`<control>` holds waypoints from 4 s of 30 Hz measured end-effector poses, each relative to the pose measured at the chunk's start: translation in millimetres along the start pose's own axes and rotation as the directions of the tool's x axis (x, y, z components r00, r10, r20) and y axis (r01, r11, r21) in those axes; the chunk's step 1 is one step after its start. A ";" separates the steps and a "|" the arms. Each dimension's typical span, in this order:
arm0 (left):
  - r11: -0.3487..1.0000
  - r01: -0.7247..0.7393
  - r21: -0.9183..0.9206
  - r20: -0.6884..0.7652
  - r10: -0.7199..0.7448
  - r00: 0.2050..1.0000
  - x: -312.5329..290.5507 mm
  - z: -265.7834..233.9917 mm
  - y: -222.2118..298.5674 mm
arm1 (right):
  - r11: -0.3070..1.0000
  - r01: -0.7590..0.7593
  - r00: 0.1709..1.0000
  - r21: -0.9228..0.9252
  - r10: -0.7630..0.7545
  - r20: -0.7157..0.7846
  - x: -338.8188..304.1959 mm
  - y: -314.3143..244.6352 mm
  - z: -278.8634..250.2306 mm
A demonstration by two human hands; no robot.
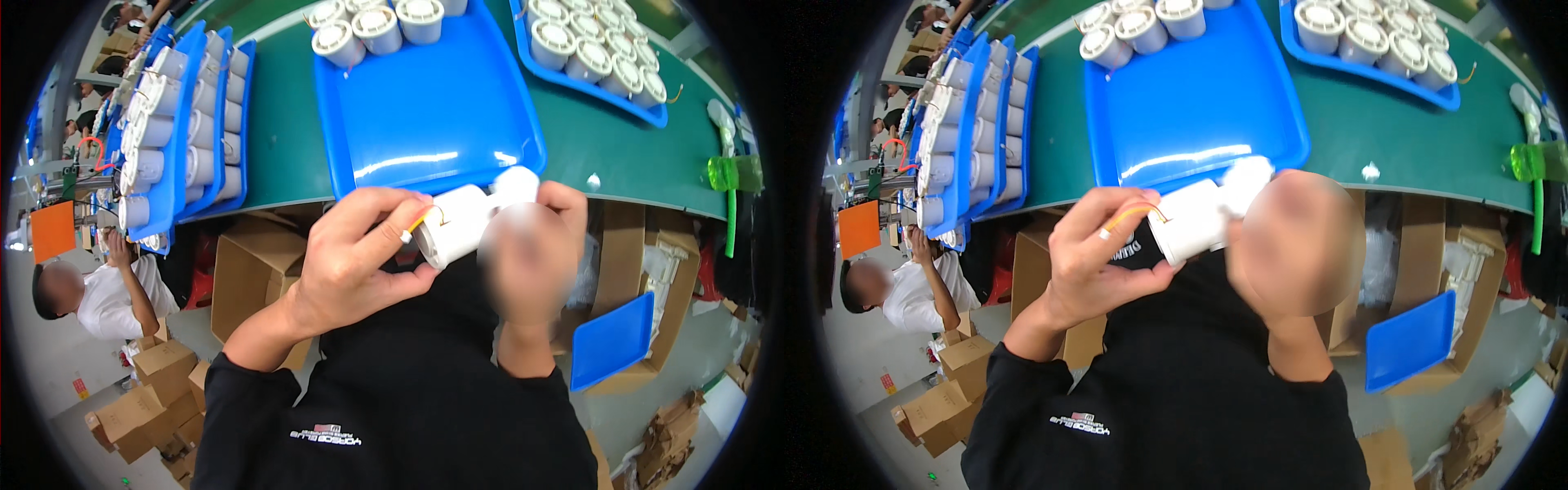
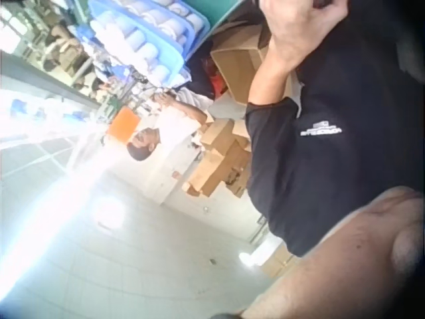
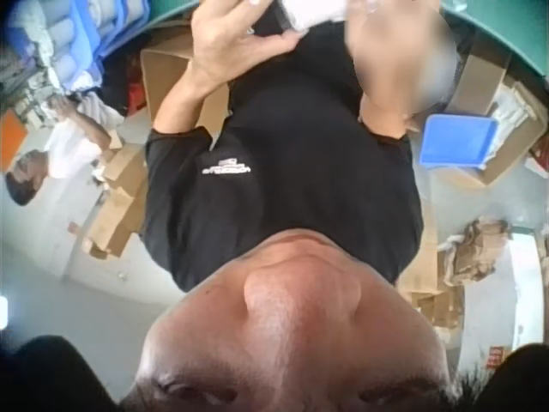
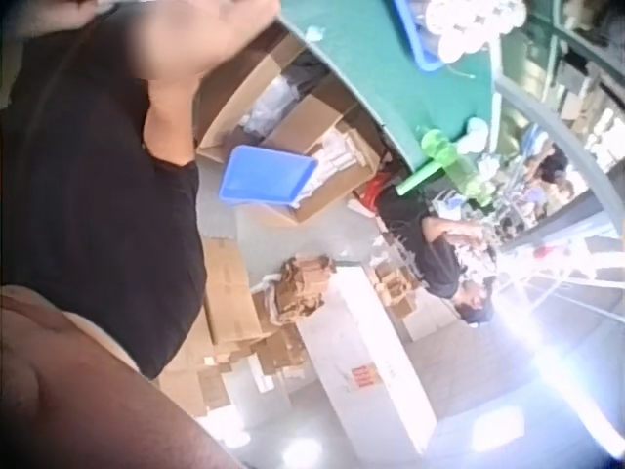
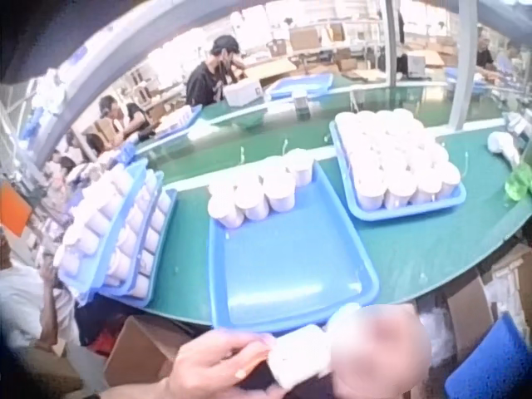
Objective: Cleaning white cylindrical electronic components with a white cloth at a workbench.
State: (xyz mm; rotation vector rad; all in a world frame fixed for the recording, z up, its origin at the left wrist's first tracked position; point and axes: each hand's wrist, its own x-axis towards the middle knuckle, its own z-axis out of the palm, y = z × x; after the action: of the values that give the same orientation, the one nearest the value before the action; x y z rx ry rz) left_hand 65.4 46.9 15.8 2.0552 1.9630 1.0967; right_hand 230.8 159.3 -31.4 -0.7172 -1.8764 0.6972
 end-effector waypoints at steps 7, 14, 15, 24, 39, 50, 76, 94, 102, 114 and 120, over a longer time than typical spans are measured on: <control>0.934 -0.186 0.305 0.164 0.141 0.976 151.3 -8.3 -46.4 | 0.987 -0.162 0.955 0.024 0.163 -0.248 -0.6 26.5 -31.8; 0.808 -0.158 0.568 0.568 -0.246 0.785 271.1 29.1 -100.7 | 0.978 -0.208 0.957 0.031 0.210 -0.201 -22.0 27.6 -51.3; 0.806 -0.155 0.572 0.560 -0.245 0.792 271.5 34.6 -101.0 | 0.972 -0.233 0.948 0.027 0.233 -0.216 -26.0 28.7 -53.3; 0.766 -0.234 0.599 0.168 0.166 0.972 225.1 28.7 -157.4 | 0.948 -0.278 0.946 0.157 0.298 -0.126 -18.9 24.8 -42.2; 0.523 0.492 0.696 -0.059 -0.642 0.765 -67.0 -356.7 -130.2 | 0.920 -0.122 0.983 0.372 0.061 0.172 -15.8 -32.7 34.7; 0.579 0.448 0.681 -0.149 -0.490 0.859 -85.0 -293.4 -117.7 | 0.922 -0.101 0.970 0.375 0.008 0.243 -25.7 -72.4 61.8; 0.931 -0.015 -0.366 0.179 0.086 0.980 -29.1 -81.3 -34.7 | 0.553 -0.495 0.750 0.671 -0.118 0.651 19.5 -40.2 41.7; 0.920 0.160 -0.357 -0.158 -0.229 0.961 -60.8 -27.5 -72.9 | -0.092 -0.714 0.632 0.694 0.343 0.695 -21.0 -52.7 54.9; 0.453 0.278 -0.847 -0.023 -0.554 0.832 -63.0 -10.7 -67.0 | 0.954 0.288 0.944 0.088 -0.298 0.140 -26.7 -43.7 89.8; 0.191 0.320 -0.928 0.194 -0.487 0.852 -71.3 -3.0 -60.5 | 0.970 0.223 0.907 0.101 -0.244 0.343 -29.9 -31.6 73.6; 0.468 0.222 -0.855 -0.051 -0.502 0.864 -75.8 -1.1 -47.5 | 0.929 -0.174 0.949 0.327 0.069 0.309 -37.2 -23.0 75.0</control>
State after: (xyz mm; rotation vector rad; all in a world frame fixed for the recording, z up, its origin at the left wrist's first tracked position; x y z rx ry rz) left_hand 31.8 -13.9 -40.6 0.9244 1.3707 1.8130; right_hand 171.0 105.2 -63.4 -0.5219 -1.9064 1.2421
